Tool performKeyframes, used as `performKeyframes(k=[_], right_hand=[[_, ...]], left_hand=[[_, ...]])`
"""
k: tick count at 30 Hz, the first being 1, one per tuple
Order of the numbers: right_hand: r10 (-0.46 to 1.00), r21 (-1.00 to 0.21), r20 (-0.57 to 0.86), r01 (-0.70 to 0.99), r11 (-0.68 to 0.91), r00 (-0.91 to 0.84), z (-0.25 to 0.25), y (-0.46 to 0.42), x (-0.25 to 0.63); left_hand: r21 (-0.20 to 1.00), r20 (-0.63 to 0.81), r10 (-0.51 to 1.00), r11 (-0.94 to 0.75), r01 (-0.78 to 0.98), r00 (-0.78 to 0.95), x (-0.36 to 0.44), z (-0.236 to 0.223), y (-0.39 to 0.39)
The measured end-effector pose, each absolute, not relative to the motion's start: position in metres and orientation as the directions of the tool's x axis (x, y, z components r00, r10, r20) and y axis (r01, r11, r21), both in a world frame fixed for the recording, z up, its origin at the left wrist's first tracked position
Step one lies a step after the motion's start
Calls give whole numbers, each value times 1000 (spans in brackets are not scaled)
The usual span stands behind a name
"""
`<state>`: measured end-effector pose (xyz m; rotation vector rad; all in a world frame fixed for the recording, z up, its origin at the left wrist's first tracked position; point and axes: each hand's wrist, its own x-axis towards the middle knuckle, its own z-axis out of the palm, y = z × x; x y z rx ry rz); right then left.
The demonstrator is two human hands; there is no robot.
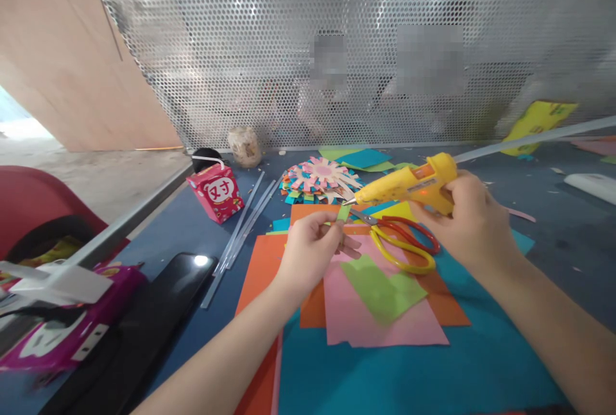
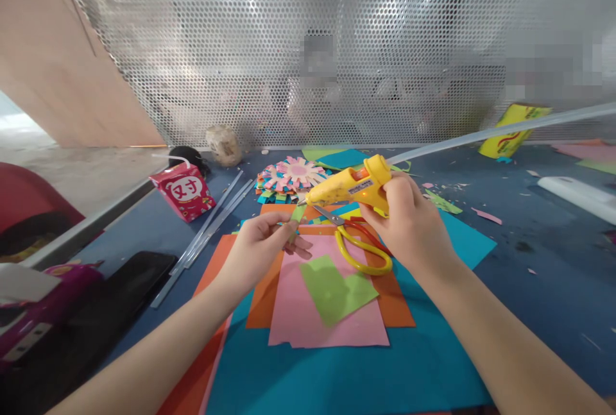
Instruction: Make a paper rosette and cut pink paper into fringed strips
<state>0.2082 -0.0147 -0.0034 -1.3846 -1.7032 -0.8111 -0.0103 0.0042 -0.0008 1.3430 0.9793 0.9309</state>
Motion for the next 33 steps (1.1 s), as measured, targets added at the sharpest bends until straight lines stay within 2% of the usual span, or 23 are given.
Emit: performKeyframes(k=[9,17,23,33], right_hand=[[498,10,861,981,193,-106,1,-16,203],[443,106,878,977,186,-180,-5,-13,210],[448,131,870,973,190,-205,-4,-13,209],[439,102,881,976,191,-178,-1,-15,209]], left_hand=[[998,-52,944,38,50,325,-10,-1,4],[996,-69,942,49,68,329,-10,-3,5],[996,-65,941,40,82,331,-10,-2,5],[998,-32,945,14,59,326,-11,-2,7]])
